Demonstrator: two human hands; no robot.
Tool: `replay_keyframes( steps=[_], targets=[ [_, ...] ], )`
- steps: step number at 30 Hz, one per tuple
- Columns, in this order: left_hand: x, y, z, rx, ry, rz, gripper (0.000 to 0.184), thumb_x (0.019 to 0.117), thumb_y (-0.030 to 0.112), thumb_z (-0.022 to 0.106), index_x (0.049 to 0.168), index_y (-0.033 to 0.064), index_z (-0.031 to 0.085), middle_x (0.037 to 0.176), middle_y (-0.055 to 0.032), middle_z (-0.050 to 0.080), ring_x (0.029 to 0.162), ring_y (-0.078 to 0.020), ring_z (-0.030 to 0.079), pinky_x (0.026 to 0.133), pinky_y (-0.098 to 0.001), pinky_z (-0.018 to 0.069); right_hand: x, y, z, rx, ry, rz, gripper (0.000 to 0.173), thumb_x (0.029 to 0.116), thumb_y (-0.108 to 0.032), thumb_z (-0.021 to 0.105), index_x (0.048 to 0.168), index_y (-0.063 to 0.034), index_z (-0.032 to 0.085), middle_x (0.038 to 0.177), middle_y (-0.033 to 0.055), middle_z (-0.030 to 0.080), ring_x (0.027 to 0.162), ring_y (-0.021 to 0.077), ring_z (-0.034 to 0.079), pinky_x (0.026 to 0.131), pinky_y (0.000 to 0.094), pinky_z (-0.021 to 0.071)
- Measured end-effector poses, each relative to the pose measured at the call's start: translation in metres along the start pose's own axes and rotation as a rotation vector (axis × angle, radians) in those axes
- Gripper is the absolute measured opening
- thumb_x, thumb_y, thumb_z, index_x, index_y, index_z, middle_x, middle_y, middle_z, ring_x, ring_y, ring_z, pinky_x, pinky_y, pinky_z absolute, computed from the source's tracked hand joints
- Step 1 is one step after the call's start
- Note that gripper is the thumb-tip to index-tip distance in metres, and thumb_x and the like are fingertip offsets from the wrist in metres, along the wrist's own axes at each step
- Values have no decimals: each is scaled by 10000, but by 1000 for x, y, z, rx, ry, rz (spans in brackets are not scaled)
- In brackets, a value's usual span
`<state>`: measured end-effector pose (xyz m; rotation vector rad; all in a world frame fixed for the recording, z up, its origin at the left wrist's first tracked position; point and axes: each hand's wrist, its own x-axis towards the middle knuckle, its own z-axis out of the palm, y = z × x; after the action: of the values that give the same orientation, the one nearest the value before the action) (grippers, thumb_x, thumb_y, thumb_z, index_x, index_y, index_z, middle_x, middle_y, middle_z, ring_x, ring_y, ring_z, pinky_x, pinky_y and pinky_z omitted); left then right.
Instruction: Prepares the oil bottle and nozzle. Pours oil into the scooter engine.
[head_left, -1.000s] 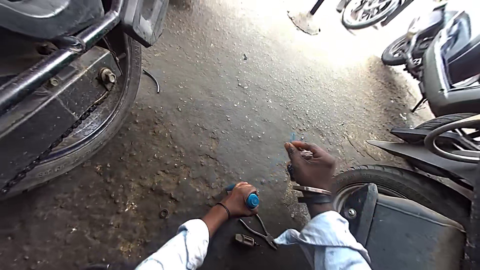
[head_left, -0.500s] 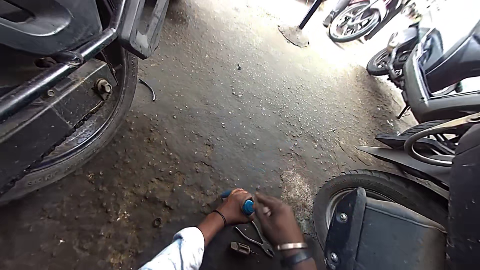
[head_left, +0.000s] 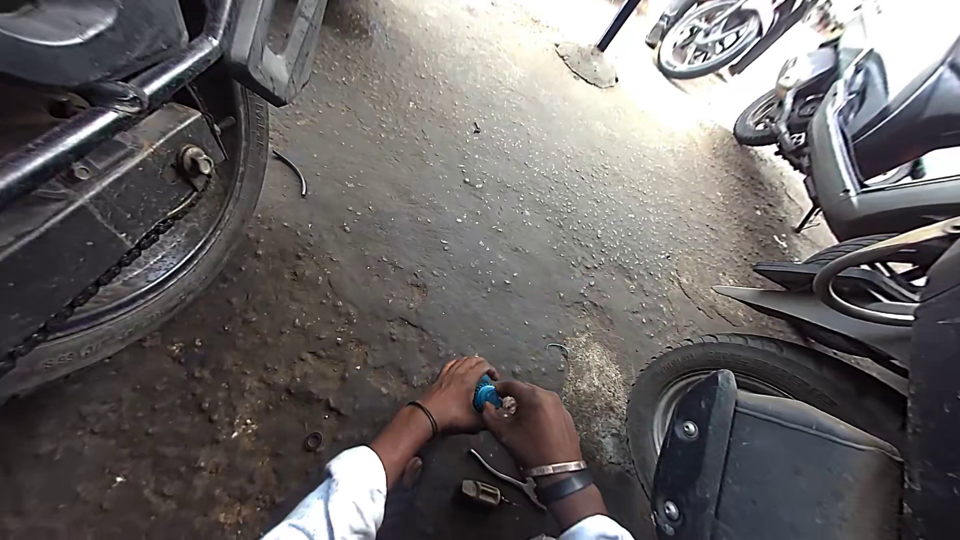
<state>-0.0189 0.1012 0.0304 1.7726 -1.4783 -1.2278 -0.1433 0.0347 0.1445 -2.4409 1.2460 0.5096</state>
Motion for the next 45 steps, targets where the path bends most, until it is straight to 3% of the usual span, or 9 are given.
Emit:
replay_keyframes(
  steps=[6, 14, 17, 23, 27, 29, 35, 41, 45],
  targets=[
    [-19, -8, 43, -147, 485, 150, 492, 832, 368, 751, 1243, 104, 686, 1278, -50, 691, 1292, -193, 585, 1150, -430, 402, 2, -16, -7, -94, -68, 90, 432, 850, -522, 639, 1086, -177, 748, 976, 60, 754, 933, 258, 727, 767, 500, 562],
    [2, 3, 51, -168, 573, 150, 318, 915, 310, 637, 1027, 29, 736, 1019, -82, 751, 1073, -181, 693, 1144, -370, 404, 5, -19, -7, -245, -46, -67, 393, 858, -432, 624, 1141, -185, 740, 1060, 59, 743, 935, 274, 724, 737, 519, 561],
    [4, 0, 51, -213, 538, 150, 346, 862, 336, 693, 994, 19, 735, 1002, -97, 748, 1070, -207, 689, 1129, -371, 417, 6, -5, -3, -192, -7, -186, 363, 846, -416, 669, 1055, -129, 743, 988, 90, 745, 883, 293, 730, 720, 520, 569],
    [-4, -6, 31, -221, 180, 323, 451, 799, 377, 788, 1034, 5, 692, 1007, -133, 715, 1031, -233, 671, 1086, -382, 434, 10, 22, 1, -50, -65, -379, 347, 832, -450, 710, 1003, -151, 753, 928, 36, 754, 863, 216, 732, 762, 477, 594],
    [-14, -13, 32, -99, 99, 238, 559, 835, 429, 746, 1264, 86, 641, 1315, -77, 650, 1320, -209, 544, 1207, -435, 294, 2, 32, 9, -8, -16, -316, 329, 822, -457, 712, 1001, -185, 756, 930, -15, 753, 854, 166, 728, 753, 454, 599],
    [-17, -11, 37, -88, 118, 219, 542, 861, 438, 741, 1288, 117, 651, 1386, -38, 633, 1395, -183, 490, 1231, -429, 256, -8, 41, 15, 31, 57, -275, 315, 807, -441, 725, 1001, -195, 764, 921, -33, 756, 833, 142, 728, 734, 435, 607],
    [-16, 2, 65, 10, 174, 296, 461, 875, 447, 736, 1242, 173, 697, 1358, -1, 659, 1376, -189, 517, 1202, -455, 310, -60, 74, 40, 276, 265, -116, 287, 799, -287, 793, 1051, -150, 782, 965, -42, 768, 856, 26, 717, 770, 255, 610],
    [-4, 17, 79, 95, 76, 305, 438, 892, 417, 719, 1250, 167, 684, 1374, -5, 645, 1389, -201, 501, 1203, -489, 294, -78, 96, 54, 327, 328, -32, 295, 830, -259, 793, 1094, -129, 779, 1074, 4, 768, 1008, 67, 719, 901, 274, 594],
    [-1, 21, 82, 104, 49, 303, 417, 881, 395, 735, 1233, 175, 693, 1364, 4, 650, 1393, -200, 496, 1207, -497, 285, -77, 100, 51, 231, 282, -39, 367, 795, -337, 819, 1100, -140, 769, 1074, 14, 768, 942, 108, 735, 819, 329, 612]
  ],
)
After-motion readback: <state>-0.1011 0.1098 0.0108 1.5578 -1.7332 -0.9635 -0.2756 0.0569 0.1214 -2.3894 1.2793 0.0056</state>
